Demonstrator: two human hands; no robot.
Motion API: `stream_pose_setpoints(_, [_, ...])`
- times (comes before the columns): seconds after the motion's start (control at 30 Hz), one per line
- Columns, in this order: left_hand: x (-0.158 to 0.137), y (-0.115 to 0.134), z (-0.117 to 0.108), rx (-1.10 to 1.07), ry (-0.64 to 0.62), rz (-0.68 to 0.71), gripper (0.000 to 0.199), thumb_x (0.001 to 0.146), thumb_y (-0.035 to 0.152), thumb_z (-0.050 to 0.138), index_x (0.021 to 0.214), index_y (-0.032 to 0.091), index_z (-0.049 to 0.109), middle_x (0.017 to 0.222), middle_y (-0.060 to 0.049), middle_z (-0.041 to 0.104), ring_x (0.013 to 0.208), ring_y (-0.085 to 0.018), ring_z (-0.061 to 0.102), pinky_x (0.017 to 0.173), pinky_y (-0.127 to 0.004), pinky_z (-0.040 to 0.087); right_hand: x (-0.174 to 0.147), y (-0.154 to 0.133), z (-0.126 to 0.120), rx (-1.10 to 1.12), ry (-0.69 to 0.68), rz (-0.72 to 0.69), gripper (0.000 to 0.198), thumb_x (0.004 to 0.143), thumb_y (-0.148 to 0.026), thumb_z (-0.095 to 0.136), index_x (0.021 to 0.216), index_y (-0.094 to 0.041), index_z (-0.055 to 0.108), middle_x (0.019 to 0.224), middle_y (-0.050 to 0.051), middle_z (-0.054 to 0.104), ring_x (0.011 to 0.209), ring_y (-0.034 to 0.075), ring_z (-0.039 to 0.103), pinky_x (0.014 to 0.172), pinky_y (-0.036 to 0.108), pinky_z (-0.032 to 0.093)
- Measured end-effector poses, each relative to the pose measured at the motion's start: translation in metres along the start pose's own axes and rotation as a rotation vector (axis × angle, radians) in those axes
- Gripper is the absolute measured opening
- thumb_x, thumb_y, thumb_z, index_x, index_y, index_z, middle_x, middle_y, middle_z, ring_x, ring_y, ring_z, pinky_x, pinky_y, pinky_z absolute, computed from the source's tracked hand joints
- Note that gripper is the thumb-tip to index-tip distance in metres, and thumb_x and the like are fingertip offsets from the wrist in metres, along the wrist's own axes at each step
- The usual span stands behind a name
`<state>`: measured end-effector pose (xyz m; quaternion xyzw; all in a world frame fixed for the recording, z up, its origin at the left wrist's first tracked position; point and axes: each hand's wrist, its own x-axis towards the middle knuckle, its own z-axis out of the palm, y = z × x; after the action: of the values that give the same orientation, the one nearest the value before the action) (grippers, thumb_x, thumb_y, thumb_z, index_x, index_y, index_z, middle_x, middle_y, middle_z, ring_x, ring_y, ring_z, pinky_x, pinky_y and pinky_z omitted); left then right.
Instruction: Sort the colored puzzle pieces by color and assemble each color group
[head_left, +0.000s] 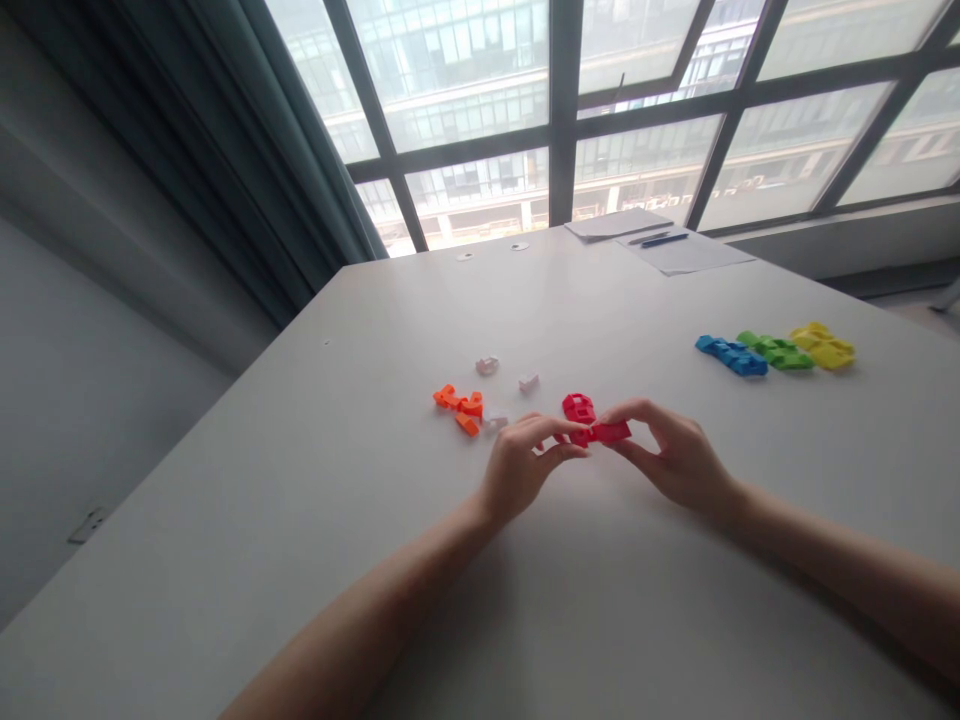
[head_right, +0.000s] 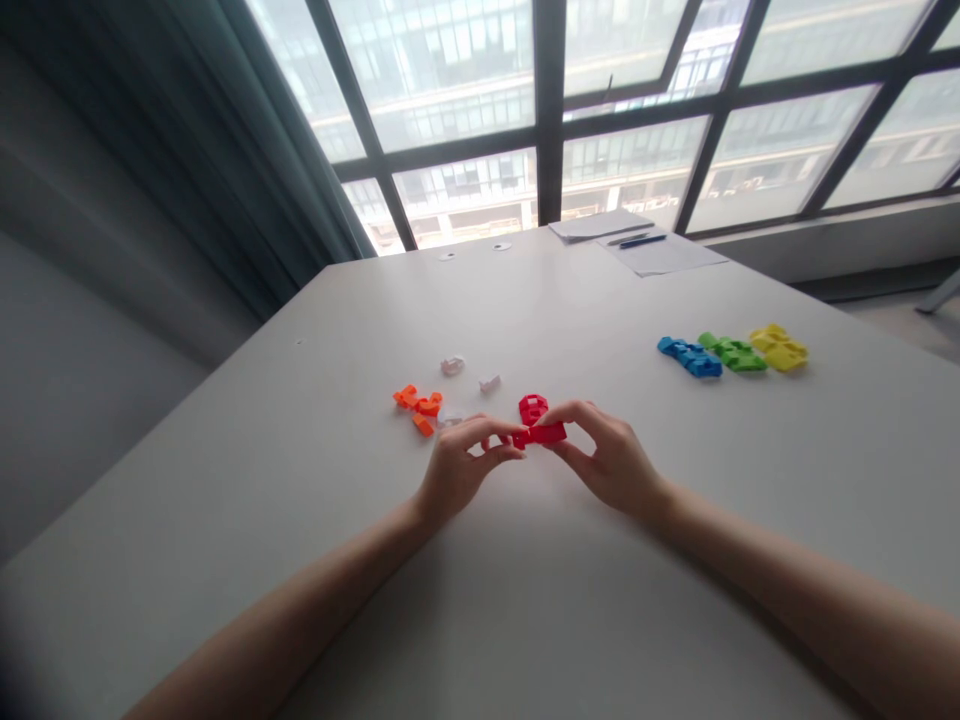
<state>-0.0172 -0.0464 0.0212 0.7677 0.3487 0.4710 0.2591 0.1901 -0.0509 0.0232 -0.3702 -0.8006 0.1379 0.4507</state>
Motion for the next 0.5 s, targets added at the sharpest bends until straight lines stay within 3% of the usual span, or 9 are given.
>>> stream_pose_setpoints(0.2, [0.0003,-0.0028,0.0005,-0.003,0.007,-0.104,0.019,0.084,0.038,0.069,0.089,0.02,0.074,0.081,-0.004,0.074,0.07,-0.014,0.064,0.065,-0.025,0.049,0.0001,0.0052,0.0023,0.049,-0.026,0.089,0.016,0.087,-0.033,0.064,0.098,-0.023,0.062,0.091,0.003,0.072,0.08,0.018,0.068,0.074,0.031,0.055])
stream_pose_setpoints(0.37, [0.0006,-0.0041,0.0002,-0.041,0.02,-0.217,0.019,0.087,0.033,0.066,0.1,0.02,0.072,0.087,-0.003,0.076,0.075,-0.015,0.067,0.069,-0.025,0.049,0.0014,0.0084,0.0057,0.206,-0.067,0.172,0.027,0.083,-0.036,0.069,0.105,-0.024,0.06,0.101,0.005,0.072,0.089,0.02,0.07,0.08,0.034,0.057])
stream_pose_setpoints(0.5, [0.0006,-0.0045,-0.0001,-0.049,0.028,-0.26,0.018,0.089,0.033,0.061,0.098,0.019,0.07,0.088,-0.004,0.076,0.078,-0.016,0.069,0.069,-0.025,0.049,0.0031,0.0058,0.0044,0.259,-0.091,0.178,0.023,0.086,-0.036,0.066,0.105,-0.024,0.062,0.102,0.004,0.072,0.09,0.019,0.069,0.083,0.035,0.057])
